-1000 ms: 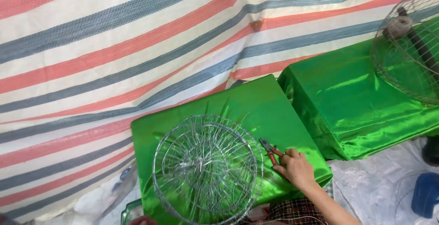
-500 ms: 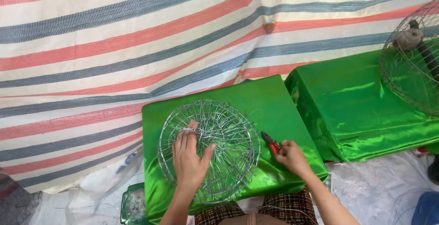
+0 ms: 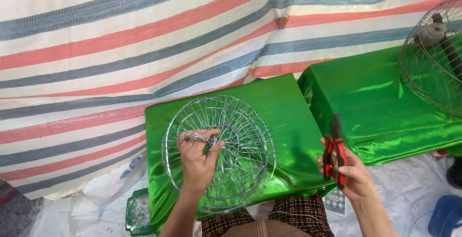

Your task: A person is constructing a wire cage by cutting and bending wire mesh using pliers.

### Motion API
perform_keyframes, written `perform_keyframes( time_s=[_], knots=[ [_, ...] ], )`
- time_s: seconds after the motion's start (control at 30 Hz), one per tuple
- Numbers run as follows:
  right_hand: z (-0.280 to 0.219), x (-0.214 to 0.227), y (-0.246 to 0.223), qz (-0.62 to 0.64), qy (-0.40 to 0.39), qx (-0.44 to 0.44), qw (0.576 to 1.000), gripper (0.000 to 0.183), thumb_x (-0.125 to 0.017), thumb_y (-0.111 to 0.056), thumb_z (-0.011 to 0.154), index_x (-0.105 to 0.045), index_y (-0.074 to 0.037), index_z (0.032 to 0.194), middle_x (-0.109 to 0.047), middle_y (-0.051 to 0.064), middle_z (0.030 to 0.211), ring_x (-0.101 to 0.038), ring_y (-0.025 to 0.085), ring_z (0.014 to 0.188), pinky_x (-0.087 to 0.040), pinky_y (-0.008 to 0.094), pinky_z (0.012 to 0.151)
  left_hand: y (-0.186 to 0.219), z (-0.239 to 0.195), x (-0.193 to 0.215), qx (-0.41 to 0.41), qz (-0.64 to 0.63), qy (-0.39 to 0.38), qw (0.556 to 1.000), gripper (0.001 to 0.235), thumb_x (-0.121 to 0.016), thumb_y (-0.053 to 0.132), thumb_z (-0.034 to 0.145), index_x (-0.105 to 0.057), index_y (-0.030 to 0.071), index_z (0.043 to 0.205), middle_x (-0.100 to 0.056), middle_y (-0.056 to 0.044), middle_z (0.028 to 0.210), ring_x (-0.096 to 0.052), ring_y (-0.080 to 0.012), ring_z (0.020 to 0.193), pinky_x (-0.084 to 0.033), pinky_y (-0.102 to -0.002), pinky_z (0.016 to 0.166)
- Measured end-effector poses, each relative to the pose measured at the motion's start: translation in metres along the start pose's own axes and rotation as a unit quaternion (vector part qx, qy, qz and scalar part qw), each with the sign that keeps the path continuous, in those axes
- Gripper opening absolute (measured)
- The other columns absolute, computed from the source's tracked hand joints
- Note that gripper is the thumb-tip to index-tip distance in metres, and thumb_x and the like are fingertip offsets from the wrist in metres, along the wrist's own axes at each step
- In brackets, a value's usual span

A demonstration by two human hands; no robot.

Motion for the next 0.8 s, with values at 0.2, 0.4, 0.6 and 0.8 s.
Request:
perform_keyframes(
  time_s=[0.2, 0.4, 0.6, 0.8],
  knots=[
    [0.002, -0.037, 0.0, -0.183, -0.09, -0.164, 0.965, 0.023, -0.083, -0.01, 0.067, -0.065, -0.01, 0.081, -0.065, 0.008, 0.138, -0.055, 0.016, 0.07, -0.05, 0.037, 0.068, -0.004, 0.025, 0.013, -0.099, -0.07, -0.073, 0.99, 0.036, -0.063, 0.044, 0.094, -0.074, 0.014, 0.109, -0.071, -0.001, 0.098, -0.057, -0.022, 0.104, -0.036, -0.041, 0.096],
    [-0.001, -0.098, -0.002, -0.302, -0.246, -0.294, 0.873, 0.022, -0.083, -0.023, 0.072, -0.073, -0.016, 0.09, -0.05, 0.009, 0.153, -0.049, 0.021, 0.123, -0.039, 0.044, 0.093, 0.009, 0.033, 0.018, -0.2, -0.103, -0.095, 0.97, 0.033, -0.064, 0.043, 0.094, -0.073, 0.012, 0.102, -0.073, 0.0, 0.093, -0.058, -0.0202, 0.092, -0.034, -0.044, 0.096],
    [0.008, -0.098, 0.007, -0.342, -0.24, -0.329, 0.847, 0.021, -0.08, -0.012, 0.073, -0.074, -0.017, 0.093, -0.05, 0.008, 0.149, -0.045, 0.024, 0.147, -0.037, 0.045, 0.109, 0.009, 0.024, 0.013, -0.238, -0.078, -0.114, 0.961, 0.031, -0.06, 0.048, 0.096, -0.07, 0.02, 0.103, -0.07, 0.004, 0.094, -0.056, -0.0206, 0.098, -0.032, -0.049, 0.106],
    [0.014, -0.099, 0.006, -0.334, -0.26, -0.361, 0.831, 0.024, -0.079, -0.012, 0.073, -0.074, -0.017, 0.095, -0.05, 0.006, 0.144, -0.053, 0.024, 0.135, -0.048, 0.038, 0.094, 0.013, 0.021, 0.008, -0.251, -0.066, -0.129, 0.957, 0.035, -0.061, 0.05, 0.095, -0.072, 0.018, 0.104, -0.073, 0.003, 0.097, -0.052, -0.0238, 0.104, -0.031, -0.051, 0.105]
  ],
)
Point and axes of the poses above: each hand's wrist, its own z-axis towards the middle knuckle, its own x-axis out of the back of the hand, y = z × x, the point moved 4 cm from there along z, towards the middle knuckle
